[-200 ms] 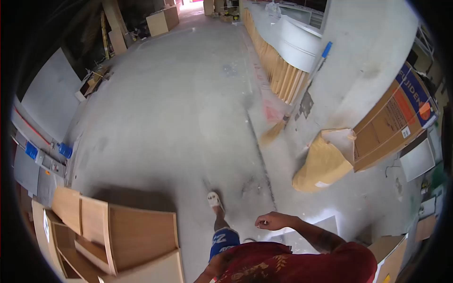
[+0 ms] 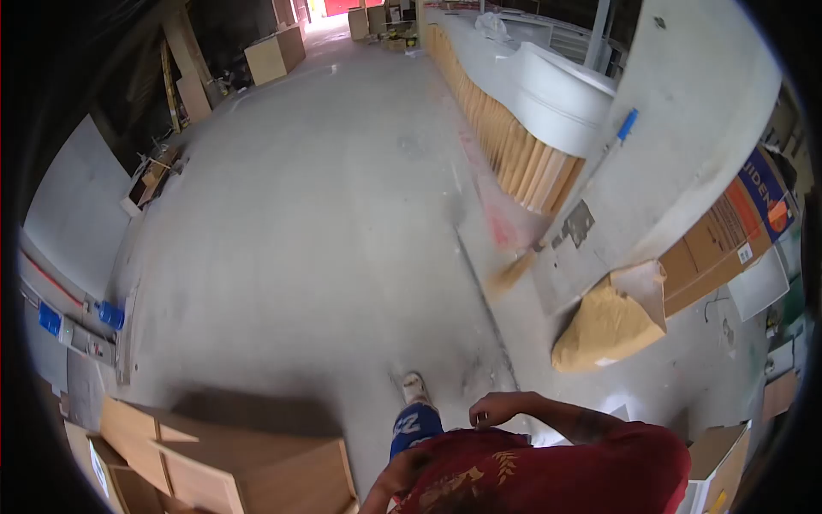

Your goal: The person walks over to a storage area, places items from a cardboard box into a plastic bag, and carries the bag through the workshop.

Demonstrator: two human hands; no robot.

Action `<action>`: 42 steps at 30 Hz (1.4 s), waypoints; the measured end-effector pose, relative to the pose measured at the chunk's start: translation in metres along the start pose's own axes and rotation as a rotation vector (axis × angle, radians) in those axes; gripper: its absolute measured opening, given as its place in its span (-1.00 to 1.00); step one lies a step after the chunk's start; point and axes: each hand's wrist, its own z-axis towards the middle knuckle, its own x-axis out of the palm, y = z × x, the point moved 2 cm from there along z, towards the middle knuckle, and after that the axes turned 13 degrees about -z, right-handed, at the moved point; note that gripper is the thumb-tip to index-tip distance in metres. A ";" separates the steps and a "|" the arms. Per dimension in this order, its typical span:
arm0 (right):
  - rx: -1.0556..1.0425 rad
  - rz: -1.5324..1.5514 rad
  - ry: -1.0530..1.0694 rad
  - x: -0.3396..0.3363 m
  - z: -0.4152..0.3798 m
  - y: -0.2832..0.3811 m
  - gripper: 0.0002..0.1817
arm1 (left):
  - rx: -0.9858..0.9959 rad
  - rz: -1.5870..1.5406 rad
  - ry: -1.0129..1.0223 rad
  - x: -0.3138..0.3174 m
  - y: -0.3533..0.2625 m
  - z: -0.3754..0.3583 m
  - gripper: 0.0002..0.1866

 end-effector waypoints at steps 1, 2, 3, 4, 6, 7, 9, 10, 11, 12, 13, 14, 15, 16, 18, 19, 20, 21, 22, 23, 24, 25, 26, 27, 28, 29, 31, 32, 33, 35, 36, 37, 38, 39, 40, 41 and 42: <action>-0.036 0.018 0.048 -0.035 0.017 0.008 -0.72 | 0.001 0.034 0.052 -0.039 -0.024 0.018 -0.64; -0.072 0.048 0.100 -0.064 0.029 0.018 -0.71 | 0.003 0.070 0.108 -0.071 -0.050 0.033 -0.64; -0.112 0.086 0.145 -0.092 0.038 0.027 -0.70 | 0.001 0.115 0.168 -0.102 -0.074 0.046 -0.65; -0.109 0.098 0.135 -0.119 0.042 0.037 -0.70 | -0.005 0.158 0.227 -0.132 -0.096 0.058 -0.65; 0.032 0.218 0.089 -0.171 0.049 0.049 -0.69 | -0.020 0.239 0.329 -0.192 -0.136 0.082 -0.65; 0.101 0.274 0.070 -0.195 0.058 0.043 -0.68 | -0.028 0.266 0.365 -0.221 -0.151 0.095 -0.66; 0.018 0.321 -0.065 -0.218 0.090 0.013 -0.68 | -0.045 0.293 0.397 -0.276 -0.172 0.126 -0.66; -0.029 0.253 -0.128 -0.237 0.109 0.001 -0.66 | -0.106 0.206 0.386 -0.301 -0.178 0.144 -0.65; -0.073 0.186 -0.192 -0.256 0.130 -0.011 -0.65 | -0.166 0.120 0.376 -0.326 -0.183 0.162 -0.63; -0.039 0.195 -0.174 -0.279 0.153 -0.023 -0.66 | -0.168 0.122 0.380 -0.352 -0.188 0.180 -0.63; -0.036 0.194 -0.173 -0.308 0.174 -0.036 -0.66 | -0.080 0.058 0.334 -0.379 -0.196 0.198 -0.66; -0.022 0.164 -0.207 -0.342 0.194 -0.051 -0.67 | 0.013 -0.010 0.285 -0.404 -0.207 0.221 -0.68; -0.012 0.145 -0.231 -0.373 0.214 -0.058 -0.69 | 0.028 -0.019 0.272 -0.430 -0.218 0.244 -0.68; -0.008 0.121 -0.225 -0.417 0.229 -0.071 -0.69 | 0.026 -0.002 0.264 -0.459 -0.234 0.270 -0.68; -0.013 -0.132 -0.343 -0.482 0.264 -0.070 -0.73 | -0.002 0.029 0.249 -0.517 -0.262 0.307 -0.68; -0.047 -0.171 -0.332 -0.526 0.277 -0.064 -0.77 | -0.005 0.044 0.235 -0.543 -0.276 0.322 -0.68; -0.073 -0.204 -0.302 -0.565 0.290 -0.061 -0.79 | -0.010 0.054 0.220 -0.569 -0.289 0.335 -0.68; -0.096 -0.239 -0.269 -0.597 0.305 -0.061 -0.81 | -0.012 0.060 0.206 -0.595 -0.302 0.347 -0.68; -0.100 -0.242 -0.260 -0.622 0.322 -0.066 -0.81 | -0.013 0.056 0.194 -0.619 -0.314 0.359 -0.68; -0.086 -0.292 -0.218 -0.644 0.340 -0.078 -0.82 | -0.005 0.050 0.185 -0.641 -0.326 0.373 -0.68; -0.071 -0.342 -0.176 -0.663 0.358 -0.091 -0.82 | -0.001 0.044 0.176 -0.662 -0.334 0.389 -0.68; -0.070 -0.354 -0.170 -0.682 0.378 -0.106 -0.82 | 0.003 0.038 0.164 -0.685 -0.341 0.407 -0.68; -0.044 -0.359 -0.137 -0.699 0.400 -0.123 -0.83 | 0.005 0.036 0.155 -0.710 -0.345 0.428 -0.68; -0.021 -0.363 -0.103 -0.722 0.421 -0.136 -0.83 | 0.007 0.035 0.145 -0.735 -0.348 0.449 -0.68; -0.058 -0.442 -0.037 -0.744 0.445 -0.148 -0.82 | 0.009 0.036 0.135 -0.758 -0.348 0.470 -0.68; -0.069 -0.445 -0.036 -0.767 0.468 -0.158 -0.82 | 0.008 0.039 0.131 -0.786 -0.349 0.492 -0.69; -0.055 -0.408 -0.117 -0.826 0.510 -0.170 -0.82 | 0.011 0.051 0.125 -0.846 -0.353 0.535 -0.69; -0.082 -0.517 -0.128 -0.857 0.536 -0.183 -0.83 | 0.017 0.059 0.130 -0.877 -0.356 0.557 -0.69; -0.112 -0.609 -0.144 -0.880 0.563 -0.192 -0.83 | 0.016 0.074 0.144 -0.909 -0.363 0.576 -0.69; -0.088 -0.516 -0.191 -0.930 0.616 -0.214 -0.85 | 0.030 0.116 0.185 -0.971 -0.385 0.616 -0.69; 0.020 -0.379 -0.278 -0.952 0.637 -0.226 -0.84 | 0.039 0.138 0.213 -1.000 -0.401 0.635 -0.69; 0.134 -0.246 -0.362 -0.975 0.649 -0.237 -0.84 | 0.049 0.163 0.252 -1.027 -0.421 0.652 -0.69; 0.102 -0.280 -0.383 -0.998 0.659 -0.243 -0.85 | 0.058 0.191 0.291 -1.051 -0.442 0.668 -0.69; 0.111 -0.284 -0.385 -1.030 0.664 -0.243 -0.85 | 0.066 0.218 0.325 -1.077 -0.462 0.686 -0.69; 0.114 -0.329 -0.439 -1.063 0.669 -0.231 -0.86 | 0.067 0.245 0.356 -1.101 -0.481 0.701 -0.69; 0.113 -0.360 -0.496 -1.089 0.682 -0.223 -0.87 | 0.066 0.266 0.385 -1.125 -0.498 0.718 -0.69; 0.115 -0.423 -0.488 -1.113 0.699 -0.227 -0.86 | 0.068 0.289 0.411 -1.150 -0.514 0.737 -0.69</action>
